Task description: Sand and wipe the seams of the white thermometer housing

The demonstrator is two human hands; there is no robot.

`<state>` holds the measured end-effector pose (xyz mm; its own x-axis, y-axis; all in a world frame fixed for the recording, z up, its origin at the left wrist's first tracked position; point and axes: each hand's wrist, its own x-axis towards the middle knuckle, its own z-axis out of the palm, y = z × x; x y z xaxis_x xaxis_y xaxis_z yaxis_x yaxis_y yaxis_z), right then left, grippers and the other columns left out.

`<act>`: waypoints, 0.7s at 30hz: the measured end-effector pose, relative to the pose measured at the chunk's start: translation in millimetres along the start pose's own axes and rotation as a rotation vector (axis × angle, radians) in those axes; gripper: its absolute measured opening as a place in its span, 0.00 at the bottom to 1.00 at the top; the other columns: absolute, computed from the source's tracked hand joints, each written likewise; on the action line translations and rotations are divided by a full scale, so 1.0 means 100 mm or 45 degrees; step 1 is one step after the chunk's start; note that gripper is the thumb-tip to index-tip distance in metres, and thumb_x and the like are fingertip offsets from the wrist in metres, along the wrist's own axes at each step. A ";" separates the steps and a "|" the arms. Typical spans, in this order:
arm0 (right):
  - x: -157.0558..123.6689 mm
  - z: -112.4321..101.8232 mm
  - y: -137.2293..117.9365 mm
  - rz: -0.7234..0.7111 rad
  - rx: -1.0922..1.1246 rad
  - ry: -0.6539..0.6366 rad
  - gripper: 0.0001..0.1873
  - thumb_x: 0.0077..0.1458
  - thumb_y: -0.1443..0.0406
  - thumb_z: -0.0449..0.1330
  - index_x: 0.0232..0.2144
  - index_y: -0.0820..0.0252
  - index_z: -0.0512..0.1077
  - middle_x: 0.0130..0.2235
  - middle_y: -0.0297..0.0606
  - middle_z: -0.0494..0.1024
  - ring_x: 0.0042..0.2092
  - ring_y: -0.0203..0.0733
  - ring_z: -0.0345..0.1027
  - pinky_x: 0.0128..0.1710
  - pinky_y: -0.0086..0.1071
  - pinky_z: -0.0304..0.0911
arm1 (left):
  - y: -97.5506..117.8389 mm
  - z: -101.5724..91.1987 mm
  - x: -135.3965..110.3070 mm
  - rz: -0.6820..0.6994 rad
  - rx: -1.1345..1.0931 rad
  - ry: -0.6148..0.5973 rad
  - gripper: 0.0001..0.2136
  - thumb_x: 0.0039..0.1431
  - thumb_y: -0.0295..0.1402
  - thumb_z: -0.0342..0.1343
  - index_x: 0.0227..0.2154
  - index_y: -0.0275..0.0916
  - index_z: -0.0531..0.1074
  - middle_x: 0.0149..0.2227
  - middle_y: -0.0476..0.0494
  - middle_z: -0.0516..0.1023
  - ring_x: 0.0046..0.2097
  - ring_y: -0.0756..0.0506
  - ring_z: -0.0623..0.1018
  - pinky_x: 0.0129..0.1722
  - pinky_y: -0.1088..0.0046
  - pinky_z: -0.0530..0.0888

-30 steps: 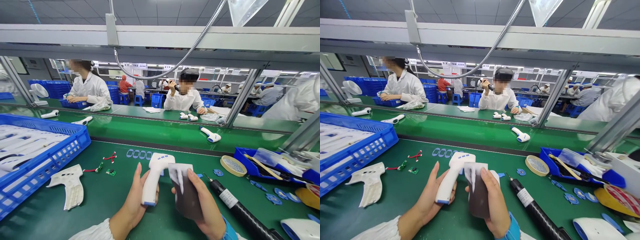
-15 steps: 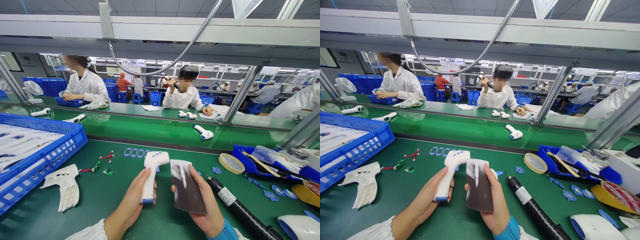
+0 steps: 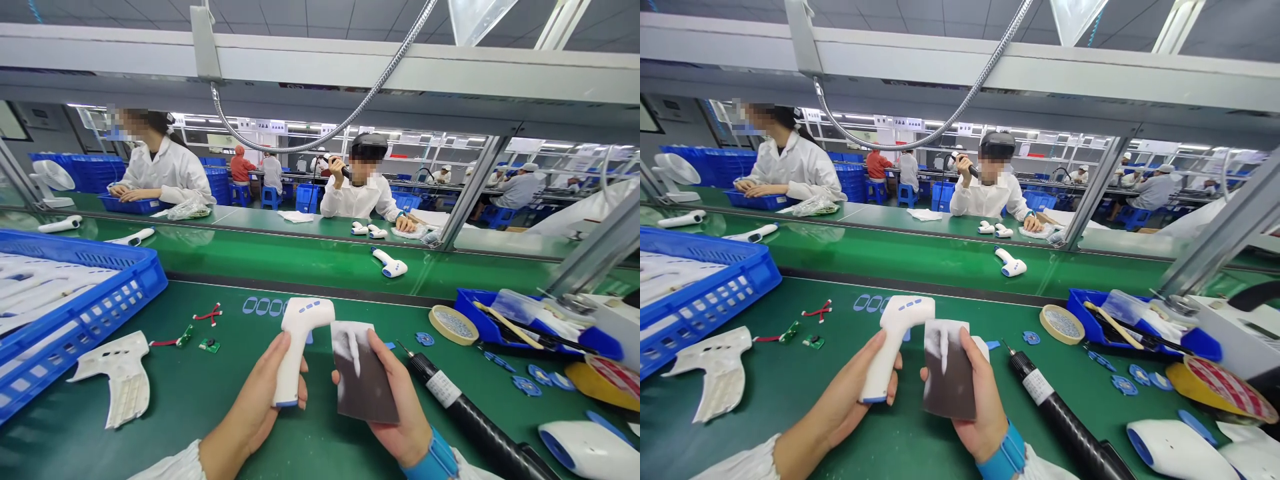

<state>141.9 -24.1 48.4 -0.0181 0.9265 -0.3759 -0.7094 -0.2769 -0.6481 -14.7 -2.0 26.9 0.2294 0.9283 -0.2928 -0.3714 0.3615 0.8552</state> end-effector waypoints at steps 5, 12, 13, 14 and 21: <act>0.00 -0.01 0.02 0.022 -0.006 0.015 0.17 0.44 0.56 0.63 0.31 0.64 0.70 0.26 0.41 0.76 0.24 0.46 0.70 0.20 0.31 0.64 | -0.01 -0.03 0.03 -0.049 -0.103 -0.041 0.21 0.57 0.49 0.39 0.31 0.34 0.66 0.24 0.46 0.69 0.17 0.51 0.67 0.16 0.73 0.66; -0.01 0.00 0.03 0.036 -0.007 0.028 0.17 0.45 0.56 0.62 0.33 0.64 0.71 0.27 0.42 0.76 0.25 0.47 0.70 0.21 0.32 0.64 | 0.01 -0.01 0.02 -0.107 -0.228 -0.059 0.20 0.57 0.48 0.40 0.32 0.34 0.66 0.22 0.47 0.68 0.19 0.51 0.67 0.15 0.75 0.65; -0.01 0.00 0.04 0.036 -0.008 0.034 0.18 0.44 0.56 0.63 0.33 0.64 0.71 0.27 0.42 0.76 0.25 0.46 0.70 0.21 0.32 0.65 | 0.01 -0.01 0.02 -0.128 -0.248 -0.053 0.20 0.57 0.48 0.40 0.32 0.34 0.66 0.22 0.47 0.68 0.19 0.50 0.67 0.15 0.75 0.65; -0.01 0.00 0.04 0.036 -0.011 0.041 0.18 0.43 0.56 0.63 0.33 0.64 0.71 0.27 0.42 0.76 0.25 0.46 0.70 0.21 0.32 0.65 | 0.00 -0.02 0.03 -0.143 -0.266 -0.046 0.20 0.57 0.47 0.41 0.33 0.34 0.66 0.22 0.47 0.68 0.20 0.50 0.67 0.15 0.75 0.65; -0.04 0.04 0.07 0.017 -0.049 0.101 0.21 0.37 0.55 0.67 0.32 0.64 0.72 0.31 0.42 0.77 0.29 0.46 0.71 0.28 0.33 0.67 | -0.04 -0.02 0.04 -0.213 -0.311 0.021 0.17 0.56 0.43 0.47 0.30 0.30 0.68 0.23 0.44 0.68 0.22 0.51 0.67 0.16 0.77 0.64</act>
<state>134.0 -28.9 47.8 0.0294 0.9001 -0.4348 -0.6821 -0.2999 -0.6670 -14.7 0.6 21.6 0.2915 0.8546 -0.4297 -0.5359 0.5181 0.6667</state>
